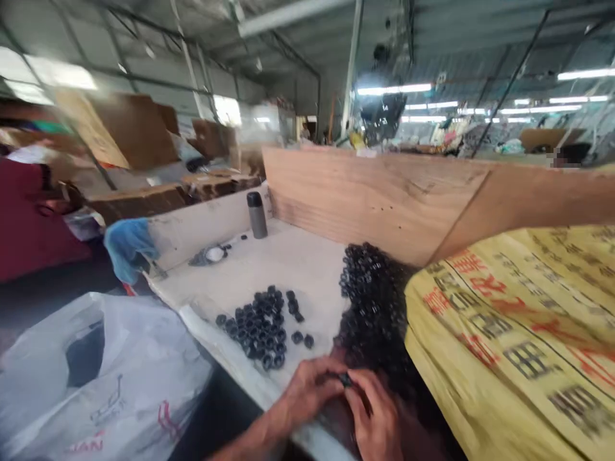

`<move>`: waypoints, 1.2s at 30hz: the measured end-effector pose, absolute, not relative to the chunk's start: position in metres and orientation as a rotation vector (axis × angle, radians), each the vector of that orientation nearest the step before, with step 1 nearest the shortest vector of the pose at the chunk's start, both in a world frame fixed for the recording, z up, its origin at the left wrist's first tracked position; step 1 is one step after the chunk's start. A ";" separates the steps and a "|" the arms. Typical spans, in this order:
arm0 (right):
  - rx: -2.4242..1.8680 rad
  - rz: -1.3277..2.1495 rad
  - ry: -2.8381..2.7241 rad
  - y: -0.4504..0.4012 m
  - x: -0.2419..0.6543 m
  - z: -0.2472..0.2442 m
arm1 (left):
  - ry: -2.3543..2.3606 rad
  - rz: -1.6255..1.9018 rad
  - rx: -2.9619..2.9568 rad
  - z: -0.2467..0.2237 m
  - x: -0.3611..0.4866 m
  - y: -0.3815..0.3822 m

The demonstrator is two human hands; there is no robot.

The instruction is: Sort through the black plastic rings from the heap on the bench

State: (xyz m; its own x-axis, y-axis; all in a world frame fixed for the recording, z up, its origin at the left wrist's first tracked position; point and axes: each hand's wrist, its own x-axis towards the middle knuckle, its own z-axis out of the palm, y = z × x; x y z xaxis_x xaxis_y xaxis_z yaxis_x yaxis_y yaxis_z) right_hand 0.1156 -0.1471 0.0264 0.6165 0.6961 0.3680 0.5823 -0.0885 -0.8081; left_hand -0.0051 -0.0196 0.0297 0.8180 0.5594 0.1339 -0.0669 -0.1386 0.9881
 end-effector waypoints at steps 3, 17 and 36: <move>-1.825 0.210 -1.068 -0.149 0.113 0.031 | 0.313 0.583 1.655 0.037 -0.004 -0.020; -1.859 0.165 -1.056 -0.152 0.107 0.037 | 0.366 0.583 1.584 0.037 -0.003 -0.019; -1.851 0.236 -0.991 -0.148 0.107 0.033 | 0.333 0.574 1.608 0.040 -0.004 -0.018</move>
State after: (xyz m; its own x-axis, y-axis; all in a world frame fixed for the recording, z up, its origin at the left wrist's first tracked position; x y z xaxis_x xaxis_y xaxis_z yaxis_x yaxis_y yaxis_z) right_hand 0.1071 -0.1484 0.0325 0.6475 0.7186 0.2535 0.5273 -0.1823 -0.8299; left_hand -0.0044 -0.0182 0.0403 0.8301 0.5319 0.1672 -0.1185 -0.1247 0.9851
